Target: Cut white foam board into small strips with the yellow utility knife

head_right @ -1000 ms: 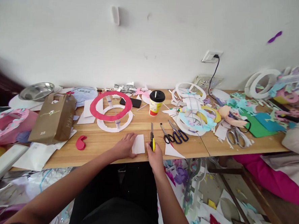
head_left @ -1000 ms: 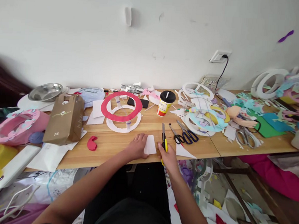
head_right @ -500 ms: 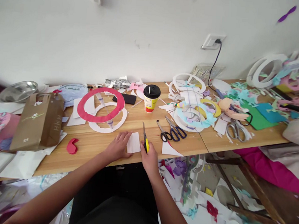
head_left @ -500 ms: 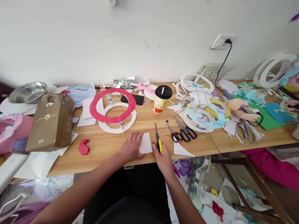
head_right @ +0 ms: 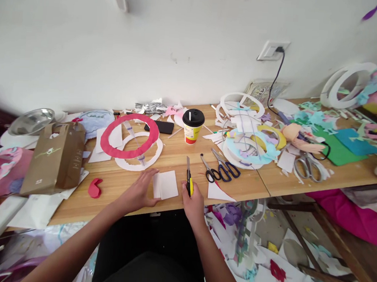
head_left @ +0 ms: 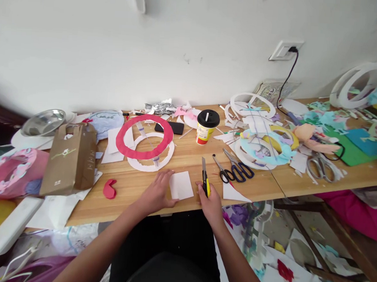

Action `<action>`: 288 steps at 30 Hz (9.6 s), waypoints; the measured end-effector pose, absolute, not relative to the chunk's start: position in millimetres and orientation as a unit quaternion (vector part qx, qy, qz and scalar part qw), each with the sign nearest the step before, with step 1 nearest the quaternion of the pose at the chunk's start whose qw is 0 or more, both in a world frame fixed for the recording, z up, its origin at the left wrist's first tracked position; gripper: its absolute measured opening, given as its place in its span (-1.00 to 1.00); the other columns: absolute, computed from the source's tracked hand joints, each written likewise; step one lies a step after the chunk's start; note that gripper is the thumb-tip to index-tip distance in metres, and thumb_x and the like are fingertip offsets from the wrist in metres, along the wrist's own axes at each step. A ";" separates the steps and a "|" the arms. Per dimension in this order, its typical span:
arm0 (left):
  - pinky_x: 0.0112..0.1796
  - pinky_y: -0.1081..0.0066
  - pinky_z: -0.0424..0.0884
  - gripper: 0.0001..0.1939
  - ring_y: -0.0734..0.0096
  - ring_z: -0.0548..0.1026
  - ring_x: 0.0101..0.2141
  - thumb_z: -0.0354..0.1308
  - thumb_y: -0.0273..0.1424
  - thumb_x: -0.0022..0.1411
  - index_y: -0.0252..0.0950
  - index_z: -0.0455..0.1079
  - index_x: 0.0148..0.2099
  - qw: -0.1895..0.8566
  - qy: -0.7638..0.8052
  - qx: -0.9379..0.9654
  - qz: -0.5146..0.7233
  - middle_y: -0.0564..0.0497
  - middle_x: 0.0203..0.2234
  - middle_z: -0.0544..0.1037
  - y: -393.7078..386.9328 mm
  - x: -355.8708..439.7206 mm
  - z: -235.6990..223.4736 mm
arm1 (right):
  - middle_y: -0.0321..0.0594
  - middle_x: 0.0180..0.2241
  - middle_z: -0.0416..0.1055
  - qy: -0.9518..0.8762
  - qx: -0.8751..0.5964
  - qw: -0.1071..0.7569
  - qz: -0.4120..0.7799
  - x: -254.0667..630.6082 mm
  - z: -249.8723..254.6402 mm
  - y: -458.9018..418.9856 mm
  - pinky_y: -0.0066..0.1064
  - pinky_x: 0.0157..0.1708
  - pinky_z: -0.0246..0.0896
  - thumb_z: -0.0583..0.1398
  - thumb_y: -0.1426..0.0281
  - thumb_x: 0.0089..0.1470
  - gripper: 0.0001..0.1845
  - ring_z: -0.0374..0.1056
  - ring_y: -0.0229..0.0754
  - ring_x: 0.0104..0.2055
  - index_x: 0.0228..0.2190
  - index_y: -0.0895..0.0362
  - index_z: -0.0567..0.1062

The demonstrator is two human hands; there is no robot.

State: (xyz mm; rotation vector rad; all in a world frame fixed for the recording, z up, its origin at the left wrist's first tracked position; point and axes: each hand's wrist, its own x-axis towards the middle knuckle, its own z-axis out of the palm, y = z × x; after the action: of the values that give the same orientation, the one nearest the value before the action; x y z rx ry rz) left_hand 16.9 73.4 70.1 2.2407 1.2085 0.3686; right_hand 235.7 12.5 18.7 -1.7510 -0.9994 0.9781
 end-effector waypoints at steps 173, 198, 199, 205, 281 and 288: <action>0.23 0.02 0.03 -0.25 0.00 0.09 0.30 0.27 0.03 0.05 -0.22 0.26 0.20 0.212 0.393 0.884 0.138 -0.19 0.30 0.19 71.2 21.3 13.1 | -0.11 -0.30 0.54 -0.579 -0.687 0.348 0.269 208.7 18.8 18.2 -0.20 -0.08 0.26 0.25 0.20 -0.02 -0.79 0.40 0.02 -0.18 -0.40 0.07 0.56; 0.21 0.17 0.21 -0.57 0.24 0.28 0.23 0.04 -0.18 0.35 -0.14 0.34 0.21 0.276 0.332 0.888 0.157 -0.06 0.25 0.31 103.1 -0.7 3.7 | -0.15 0.26 0.20 -0.651 -0.627 0.317 0.287 214.6 -3.0 -10.7 -0.16 0.19 0.21 0.28 0.30 0.06 -0.55 0.21 0.02 0.25 0.03 -0.05 0.52; 0.21 0.17 0.22 -0.59 0.24 0.29 0.23 0.02 -0.20 0.37 -0.15 0.36 0.20 0.266 0.333 0.889 0.167 -0.06 0.23 0.33 102.4 0.4 2.5 | -0.15 0.26 0.20 -0.652 -0.629 0.316 0.280 213.4 -3.1 -11.4 -0.16 0.18 0.22 0.28 0.29 0.06 -0.56 0.23 0.02 0.25 0.02 -0.04 0.52; 0.13 0.19 0.33 -0.68 0.23 0.39 0.15 0.06 -0.26 0.36 -0.20 0.46 0.08 0.225 0.316 0.897 0.211 -0.11 0.10 0.47 104.4 6.8 -4.3 | -0.12 0.17 0.34 -0.645 -0.645 0.330 0.241 206.2 -1.5 -10.4 -0.15 0.16 0.26 0.30 0.19 0.06 -0.58 0.30 0.06 0.19 -0.02 0.00 0.56; 0.26 -0.03 0.02 -0.38 0.01 0.04 0.33 0.24 -0.03 0.13 -0.31 0.32 0.11 0.201 0.257 0.933 0.154 -0.27 0.30 0.17 88.0 32.8 14.8 | -0.21 -0.07 0.54 -0.791 -0.499 0.314 0.160 244.3 8.5 -20.3 -0.13 0.12 0.32 0.12 0.40 0.25 -0.61 0.37 -0.04 0.09 0.09 -0.01 0.44; 0.18 -0.02 0.18 -0.43 -0.03 0.20 0.24 0.34 -0.24 0.02 -0.30 0.29 0.05 0.227 0.267 0.923 0.161 -0.31 0.23 0.25 90.8 48.3 22.9 | -0.19 -0.02 0.51 -0.754 -0.539 0.351 0.131 236.7 2.1 -26.7 -0.11 0.13 0.32 0.10 0.42 0.25 -0.61 0.39 -0.04 0.09 0.09 -0.02 0.45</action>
State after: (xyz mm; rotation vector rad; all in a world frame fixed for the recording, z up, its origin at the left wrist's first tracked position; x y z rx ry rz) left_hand 48.3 90.8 22.9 2.5430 0.7354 0.4446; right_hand 236.7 -26.7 2.1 -1.3956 -1.9524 0.3403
